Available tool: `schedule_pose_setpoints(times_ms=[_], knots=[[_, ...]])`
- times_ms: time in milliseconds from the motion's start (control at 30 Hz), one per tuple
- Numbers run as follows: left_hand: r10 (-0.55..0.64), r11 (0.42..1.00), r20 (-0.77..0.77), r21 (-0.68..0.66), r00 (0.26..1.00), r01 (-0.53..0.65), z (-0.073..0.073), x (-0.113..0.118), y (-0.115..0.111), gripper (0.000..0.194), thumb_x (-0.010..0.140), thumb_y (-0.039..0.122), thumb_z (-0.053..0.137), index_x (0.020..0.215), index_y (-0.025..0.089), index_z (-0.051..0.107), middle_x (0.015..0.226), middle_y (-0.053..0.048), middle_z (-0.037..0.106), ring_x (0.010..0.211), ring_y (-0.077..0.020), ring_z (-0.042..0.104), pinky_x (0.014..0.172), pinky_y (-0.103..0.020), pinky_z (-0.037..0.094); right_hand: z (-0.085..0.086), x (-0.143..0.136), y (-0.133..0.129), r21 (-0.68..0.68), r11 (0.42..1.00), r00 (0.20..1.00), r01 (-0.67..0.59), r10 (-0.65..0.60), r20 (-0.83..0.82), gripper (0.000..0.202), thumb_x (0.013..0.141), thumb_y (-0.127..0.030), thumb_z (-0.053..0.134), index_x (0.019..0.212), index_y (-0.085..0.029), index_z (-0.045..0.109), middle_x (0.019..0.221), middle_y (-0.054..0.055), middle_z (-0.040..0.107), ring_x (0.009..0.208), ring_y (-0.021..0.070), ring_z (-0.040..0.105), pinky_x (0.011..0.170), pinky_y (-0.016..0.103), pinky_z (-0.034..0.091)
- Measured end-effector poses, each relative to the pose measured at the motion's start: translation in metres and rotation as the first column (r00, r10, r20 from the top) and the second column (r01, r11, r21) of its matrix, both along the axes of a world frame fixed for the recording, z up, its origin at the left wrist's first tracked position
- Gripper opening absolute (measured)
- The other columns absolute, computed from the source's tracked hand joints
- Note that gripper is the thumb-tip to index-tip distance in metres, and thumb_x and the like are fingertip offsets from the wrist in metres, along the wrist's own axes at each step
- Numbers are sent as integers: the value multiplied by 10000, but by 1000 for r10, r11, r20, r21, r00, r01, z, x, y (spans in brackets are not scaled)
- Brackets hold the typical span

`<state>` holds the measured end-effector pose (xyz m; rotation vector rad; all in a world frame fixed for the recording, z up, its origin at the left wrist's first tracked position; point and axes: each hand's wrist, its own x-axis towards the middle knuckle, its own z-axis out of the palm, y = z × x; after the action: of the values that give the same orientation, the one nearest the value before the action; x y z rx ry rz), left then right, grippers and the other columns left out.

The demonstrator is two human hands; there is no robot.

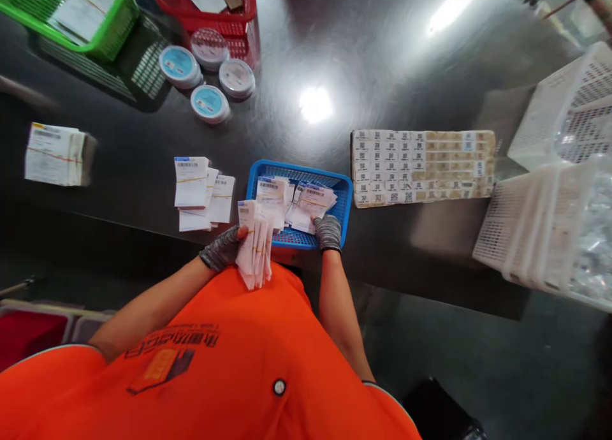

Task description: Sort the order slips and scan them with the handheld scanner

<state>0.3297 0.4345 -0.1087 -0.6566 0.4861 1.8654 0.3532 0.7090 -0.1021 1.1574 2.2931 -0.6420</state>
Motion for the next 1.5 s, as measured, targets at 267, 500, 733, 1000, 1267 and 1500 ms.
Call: schedule_pose_setpoints(times_ms=[267,500,733,1000,1267,1500], knots=[[-70,996,-76,49,995,74,14,-6,9,302,694,257,905,914,104,766,834,-98,813,956,-371,782,894,-421,617,56,41,-20,30,1000,989,-7,11,-149,284,959,-275,471,783,-189,676,815,92,744,730,206,676,741,317,519],[-121,986,-148,96,982,136,15,-11,21,468,603,455,979,898,137,803,842,-134,812,1022,-366,776,1011,-465,592,81,65,-80,-331,880,889,-340,186,-417,327,944,-426,520,771,-223,709,732,57,743,668,214,671,705,324,516],[-109,994,-36,-26,993,108,2,-17,1,293,626,276,939,831,149,773,796,-81,813,929,-345,798,978,-448,614,32,31,-20,-94,995,992,28,-39,-123,327,910,-297,682,1159,-86,698,1105,194,772,1051,287,745,904,336,557],[-27,999,-91,-26,996,24,10,-5,6,472,699,200,886,1158,195,779,777,-22,805,786,-263,796,782,-289,629,4,11,-6,7,995,993,95,-95,-64,507,837,-158,685,1324,-36,615,1184,203,759,1095,277,725,979,338,534],[-88,992,-4,92,996,88,0,-5,1,360,581,341,999,768,129,775,729,-76,794,681,-246,778,756,-319,650,36,62,-11,-452,856,790,252,-452,-415,508,747,-371,614,1201,-147,653,925,56,752,824,217,675,772,347,568],[-85,991,-84,97,993,93,-1,-2,1,358,641,353,963,840,114,785,822,-112,813,861,-320,796,913,-402,627,72,75,-58,-542,837,773,77,-393,-498,347,819,-419,625,1078,-202,705,917,44,752,809,210,683,807,359,577]])
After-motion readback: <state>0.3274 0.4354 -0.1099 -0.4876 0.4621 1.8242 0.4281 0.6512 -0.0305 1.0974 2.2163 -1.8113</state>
